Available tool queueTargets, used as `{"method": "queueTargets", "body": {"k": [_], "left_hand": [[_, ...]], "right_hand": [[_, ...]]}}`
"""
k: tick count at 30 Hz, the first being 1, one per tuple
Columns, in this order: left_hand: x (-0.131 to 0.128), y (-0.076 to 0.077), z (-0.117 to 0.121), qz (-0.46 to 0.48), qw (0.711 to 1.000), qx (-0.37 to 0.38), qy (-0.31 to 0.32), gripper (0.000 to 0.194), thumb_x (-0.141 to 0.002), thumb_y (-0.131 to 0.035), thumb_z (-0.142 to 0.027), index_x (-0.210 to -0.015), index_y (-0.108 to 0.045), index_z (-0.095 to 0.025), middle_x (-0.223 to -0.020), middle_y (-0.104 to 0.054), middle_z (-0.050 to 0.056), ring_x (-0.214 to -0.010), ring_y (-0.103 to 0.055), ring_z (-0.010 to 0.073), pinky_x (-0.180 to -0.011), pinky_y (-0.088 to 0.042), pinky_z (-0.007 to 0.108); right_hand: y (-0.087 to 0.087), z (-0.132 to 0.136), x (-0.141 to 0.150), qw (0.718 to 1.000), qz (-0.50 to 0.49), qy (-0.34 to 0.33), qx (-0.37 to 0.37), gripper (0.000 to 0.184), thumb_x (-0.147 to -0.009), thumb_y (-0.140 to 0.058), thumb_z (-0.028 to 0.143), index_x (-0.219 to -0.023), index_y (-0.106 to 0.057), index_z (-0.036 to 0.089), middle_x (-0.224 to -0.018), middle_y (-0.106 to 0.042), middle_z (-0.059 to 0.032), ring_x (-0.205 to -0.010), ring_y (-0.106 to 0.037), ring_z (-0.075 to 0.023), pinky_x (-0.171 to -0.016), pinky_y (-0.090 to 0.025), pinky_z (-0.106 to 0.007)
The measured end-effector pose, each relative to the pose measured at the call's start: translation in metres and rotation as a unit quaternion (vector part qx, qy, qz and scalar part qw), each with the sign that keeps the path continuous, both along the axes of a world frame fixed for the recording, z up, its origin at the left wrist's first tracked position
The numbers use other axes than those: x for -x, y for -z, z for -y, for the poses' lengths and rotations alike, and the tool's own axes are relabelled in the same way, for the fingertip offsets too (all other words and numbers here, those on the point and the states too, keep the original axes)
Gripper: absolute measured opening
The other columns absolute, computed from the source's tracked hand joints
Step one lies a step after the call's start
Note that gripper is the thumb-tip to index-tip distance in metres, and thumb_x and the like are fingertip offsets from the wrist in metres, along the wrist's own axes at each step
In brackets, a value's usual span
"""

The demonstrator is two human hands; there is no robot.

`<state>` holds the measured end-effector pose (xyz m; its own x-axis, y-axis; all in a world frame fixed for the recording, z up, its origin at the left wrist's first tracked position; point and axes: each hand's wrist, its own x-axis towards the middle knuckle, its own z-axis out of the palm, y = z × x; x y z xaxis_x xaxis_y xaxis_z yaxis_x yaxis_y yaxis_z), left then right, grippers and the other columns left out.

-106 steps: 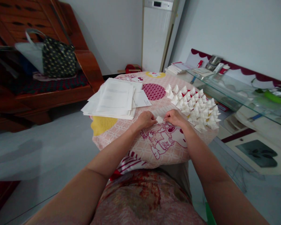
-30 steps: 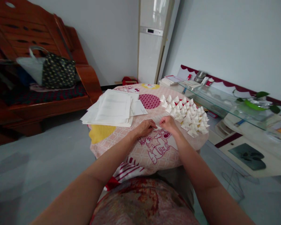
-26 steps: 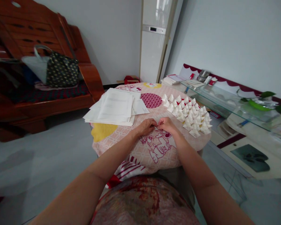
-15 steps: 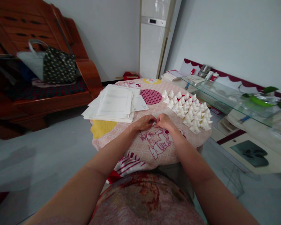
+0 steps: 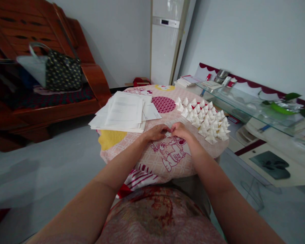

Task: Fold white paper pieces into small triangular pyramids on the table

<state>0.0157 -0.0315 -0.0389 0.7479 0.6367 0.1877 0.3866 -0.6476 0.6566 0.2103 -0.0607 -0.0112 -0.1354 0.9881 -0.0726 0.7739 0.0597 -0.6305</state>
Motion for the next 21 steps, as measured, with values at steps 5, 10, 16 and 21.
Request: {"method": "queueTargets", "body": {"k": [5, 10, 16, 21], "left_hand": [[-0.003, 0.006, -0.004, 0.043, 0.998, 0.035, -0.009, 0.040, -0.067, -0.062, -0.011, -0.102, -0.078, -0.020, -0.105, -0.075, 0.004, -0.096, -0.065, 0.0213, -0.090, -0.050, 0.031], [-0.009, 0.006, -0.001, 0.057, 0.997, 0.052, -0.032, 0.042, -0.062, -0.063, -0.009, -0.098, -0.081, -0.020, -0.091, -0.075, 0.002, -0.087, -0.064, 0.0211, -0.082, -0.049, 0.030], [0.000, 0.007, -0.007, 0.077, 0.995, 0.062, 0.017, 0.059, -0.059, -0.063, -0.006, -0.114, -0.076, -0.019, -0.103, -0.075, 0.005, -0.092, -0.065, 0.0220, -0.087, -0.051, 0.032], [0.005, 0.009, -0.006, 0.098, 0.991, 0.082, -0.026, 0.059, -0.071, -0.068, -0.020, -0.129, -0.067, -0.014, -0.117, -0.072, 0.011, -0.101, -0.066, 0.0222, -0.091, -0.053, 0.034]], "right_hand": [[0.000, 0.004, 0.000, 1.000, 0.013, 0.018, 0.007, 0.011, -0.064, -0.072, 0.008, -0.063, -0.065, 0.016, -0.052, -0.055, 0.0048, -0.049, -0.047, -0.0100, -0.048, -0.035, -0.022], [0.003, 0.002, 0.005, 0.999, 0.022, 0.034, -0.005, 0.016, -0.058, -0.070, 0.003, -0.058, -0.063, 0.017, -0.051, -0.055, 0.0051, -0.049, -0.048, -0.0101, -0.049, -0.035, -0.023], [0.003, 0.006, -0.012, 0.996, -0.065, 0.059, 0.022, 0.013, -0.055, -0.066, 0.004, -0.058, -0.064, 0.016, -0.046, -0.054, 0.0044, -0.043, -0.047, -0.0097, -0.044, -0.033, -0.022], [0.021, 0.006, -0.024, 0.966, -0.169, 0.178, -0.082, 0.006, -0.067, -0.061, 0.022, -0.066, -0.065, 0.018, -0.053, -0.060, 0.0014, -0.050, -0.056, -0.0151, -0.049, -0.041, -0.025]]}}
